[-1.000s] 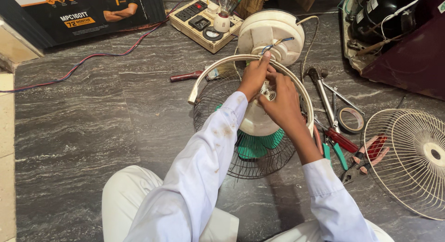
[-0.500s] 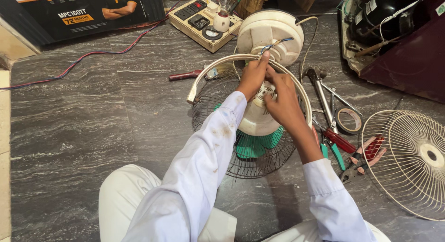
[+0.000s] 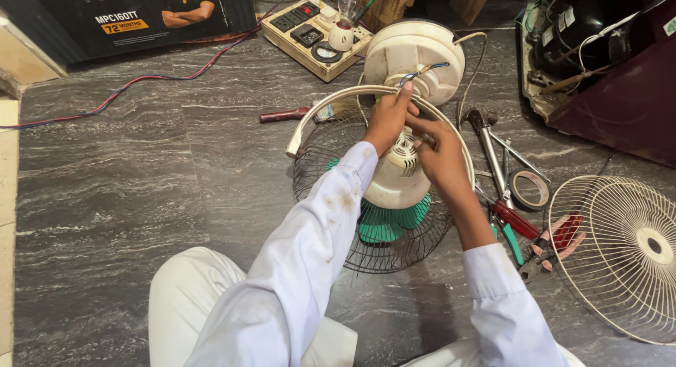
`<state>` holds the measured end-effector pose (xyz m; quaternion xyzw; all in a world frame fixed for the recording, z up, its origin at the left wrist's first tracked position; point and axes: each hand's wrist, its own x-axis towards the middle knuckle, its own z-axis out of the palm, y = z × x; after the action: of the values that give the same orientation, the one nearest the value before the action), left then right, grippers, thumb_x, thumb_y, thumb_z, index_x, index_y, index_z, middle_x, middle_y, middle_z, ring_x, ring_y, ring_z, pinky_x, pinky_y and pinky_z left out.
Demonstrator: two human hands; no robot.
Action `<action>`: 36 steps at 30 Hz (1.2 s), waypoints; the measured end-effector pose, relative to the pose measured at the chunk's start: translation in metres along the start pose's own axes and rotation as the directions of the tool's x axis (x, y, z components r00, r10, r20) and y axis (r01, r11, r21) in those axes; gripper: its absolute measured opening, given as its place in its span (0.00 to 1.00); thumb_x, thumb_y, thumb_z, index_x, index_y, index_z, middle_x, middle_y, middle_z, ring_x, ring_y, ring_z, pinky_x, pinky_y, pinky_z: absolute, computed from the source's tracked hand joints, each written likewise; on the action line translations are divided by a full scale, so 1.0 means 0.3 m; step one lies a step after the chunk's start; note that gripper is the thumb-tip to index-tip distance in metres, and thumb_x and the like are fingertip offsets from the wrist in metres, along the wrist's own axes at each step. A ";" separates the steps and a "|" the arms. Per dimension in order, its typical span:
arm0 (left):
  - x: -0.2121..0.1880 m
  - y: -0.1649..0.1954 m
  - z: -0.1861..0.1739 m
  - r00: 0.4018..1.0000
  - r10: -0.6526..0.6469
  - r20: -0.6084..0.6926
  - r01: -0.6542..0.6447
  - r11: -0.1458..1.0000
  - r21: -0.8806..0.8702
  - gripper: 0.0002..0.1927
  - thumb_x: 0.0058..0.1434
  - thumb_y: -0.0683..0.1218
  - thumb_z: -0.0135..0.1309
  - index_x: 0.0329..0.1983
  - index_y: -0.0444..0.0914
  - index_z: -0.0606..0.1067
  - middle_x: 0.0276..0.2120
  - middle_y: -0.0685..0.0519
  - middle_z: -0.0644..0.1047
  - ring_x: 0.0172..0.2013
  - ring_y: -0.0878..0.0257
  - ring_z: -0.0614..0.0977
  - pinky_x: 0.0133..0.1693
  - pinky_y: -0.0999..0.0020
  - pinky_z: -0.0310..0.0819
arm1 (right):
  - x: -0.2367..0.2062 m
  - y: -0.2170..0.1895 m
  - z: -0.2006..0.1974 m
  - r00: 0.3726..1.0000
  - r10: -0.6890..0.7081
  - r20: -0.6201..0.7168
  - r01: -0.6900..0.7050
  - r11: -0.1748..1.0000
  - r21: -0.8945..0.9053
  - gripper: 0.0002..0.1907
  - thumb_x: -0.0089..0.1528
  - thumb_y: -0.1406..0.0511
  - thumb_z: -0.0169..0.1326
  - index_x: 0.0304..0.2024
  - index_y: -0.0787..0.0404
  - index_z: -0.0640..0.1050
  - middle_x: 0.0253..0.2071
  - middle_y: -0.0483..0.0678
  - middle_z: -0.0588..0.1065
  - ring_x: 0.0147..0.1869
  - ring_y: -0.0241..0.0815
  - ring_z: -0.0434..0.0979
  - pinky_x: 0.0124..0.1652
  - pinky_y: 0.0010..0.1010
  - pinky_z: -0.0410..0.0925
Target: The person disassembles a table fan by removing the rear cover and unscrewing the motor housing. They then remove the fan blades and use pliers to adjust components inside the motor assembly before reassembling the fan.
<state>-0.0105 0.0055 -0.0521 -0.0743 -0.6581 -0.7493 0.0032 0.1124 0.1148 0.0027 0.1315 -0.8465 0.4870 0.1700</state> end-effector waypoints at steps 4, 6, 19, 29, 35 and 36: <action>-0.008 0.003 -0.001 1.000 0.005 -0.012 -0.004 0.999 0.045 0.36 0.68 0.66 0.42 0.28 0.29 0.78 0.19 0.45 0.79 0.21 0.58 0.82 0.28 0.64 0.76 | 0.007 -0.006 -0.010 0.988 0.153 -0.021 -0.154 0.966 -0.210 0.22 0.48 0.67 0.72 0.41 0.65 0.78 0.35 0.51 0.75 0.38 0.45 0.77 0.38 0.32 0.69; -0.014 0.010 0.000 1.000 -0.022 0.003 0.022 1.000 -0.003 0.36 0.68 0.66 0.42 0.28 0.29 0.77 0.19 0.45 0.79 0.20 0.57 0.82 0.27 0.63 0.76 | -0.003 -0.012 0.004 0.997 0.063 -0.034 -0.070 0.949 -0.307 0.18 0.50 0.65 0.73 0.37 0.67 0.79 0.33 0.52 0.74 0.38 0.47 0.76 0.38 0.34 0.68; -0.021 0.013 -0.003 0.998 0.050 -0.049 -0.045 0.994 0.096 0.37 0.68 0.67 0.41 0.27 0.30 0.80 0.20 0.46 0.81 0.23 0.59 0.82 0.30 0.64 0.75 | 0.001 -0.048 -0.010 1.000 -0.017 -0.006 0.016 0.995 -0.101 0.21 0.52 0.70 0.64 0.48 0.67 0.77 0.42 0.51 0.76 0.45 0.46 0.77 0.45 0.34 0.69; -0.019 0.004 -0.003 0.999 -0.029 -0.028 0.027 0.999 -0.047 0.35 0.67 0.66 0.43 0.28 0.30 0.77 0.18 0.45 0.80 0.21 0.57 0.82 0.27 0.62 0.76 | -0.009 -0.043 0.011 0.996 -0.085 0.003 0.085 0.990 -0.111 0.16 0.55 0.73 0.54 0.45 0.61 0.82 0.39 0.47 0.80 0.45 0.46 0.79 0.48 0.37 0.69; -0.013 -0.010 -0.009 1.000 -0.011 -0.028 0.011 1.000 -0.002 0.36 0.68 0.67 0.42 0.29 0.30 0.78 0.19 0.46 0.79 0.22 0.59 0.81 0.29 0.65 0.75 | 0.002 -0.046 0.016 0.997 -0.050 -0.066 0.027 0.948 -0.316 0.24 0.44 0.64 0.72 0.41 0.67 0.81 0.35 0.55 0.73 0.39 0.52 0.76 0.39 0.42 0.69; -0.016 -0.005 -0.009 1.000 -0.016 -0.026 0.016 1.000 -0.016 0.36 0.68 0.67 0.42 0.29 0.30 0.78 0.18 0.46 0.79 0.21 0.59 0.82 0.29 0.65 0.75 | 0.000 -0.039 0.022 0.994 -0.079 -0.077 0.046 0.933 -0.356 0.22 0.45 0.63 0.73 0.38 0.67 0.81 0.35 0.56 0.73 0.40 0.52 0.76 0.40 0.42 0.69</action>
<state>-0.0062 0.0026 -0.0546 -0.0593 -0.6527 -0.7553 0.0054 0.1160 0.1034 0.0086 0.1035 -0.9072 0.3265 0.2443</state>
